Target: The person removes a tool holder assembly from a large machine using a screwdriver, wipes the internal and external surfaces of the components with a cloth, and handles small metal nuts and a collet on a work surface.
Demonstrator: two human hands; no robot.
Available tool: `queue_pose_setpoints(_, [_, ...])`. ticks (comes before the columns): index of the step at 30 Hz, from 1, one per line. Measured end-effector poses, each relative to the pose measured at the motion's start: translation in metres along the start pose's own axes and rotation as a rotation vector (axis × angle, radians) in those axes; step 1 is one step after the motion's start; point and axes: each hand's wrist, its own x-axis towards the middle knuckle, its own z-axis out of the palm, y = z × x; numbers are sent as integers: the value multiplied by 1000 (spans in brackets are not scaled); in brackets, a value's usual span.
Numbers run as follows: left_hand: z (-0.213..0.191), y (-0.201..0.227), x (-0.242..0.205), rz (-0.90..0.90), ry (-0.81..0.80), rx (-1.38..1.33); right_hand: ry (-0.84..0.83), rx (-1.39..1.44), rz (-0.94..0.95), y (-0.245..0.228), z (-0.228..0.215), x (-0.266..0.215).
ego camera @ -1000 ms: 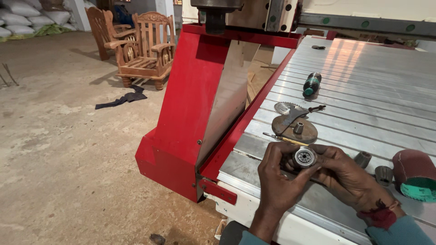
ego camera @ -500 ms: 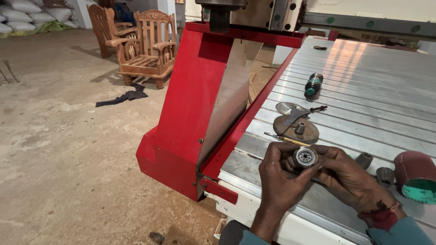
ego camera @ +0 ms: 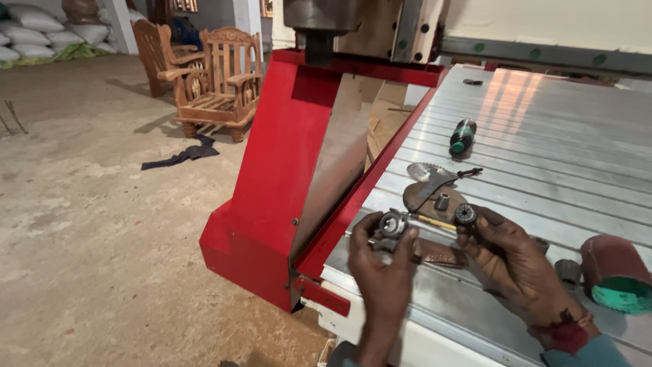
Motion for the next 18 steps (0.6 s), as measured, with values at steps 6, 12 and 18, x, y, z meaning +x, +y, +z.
queue_pose_setpoints(6, [-44,10,4,137,-168,707,-29,-62,-14,3,-2,1])
queue_pose_setpoints(12, [-48,12,4,125,-236,842,61,-73,-19,0,2,4])
queue_pose_setpoints(18, [-23,21,-3,292,-279,494,13,-69,43,1,12,-3])
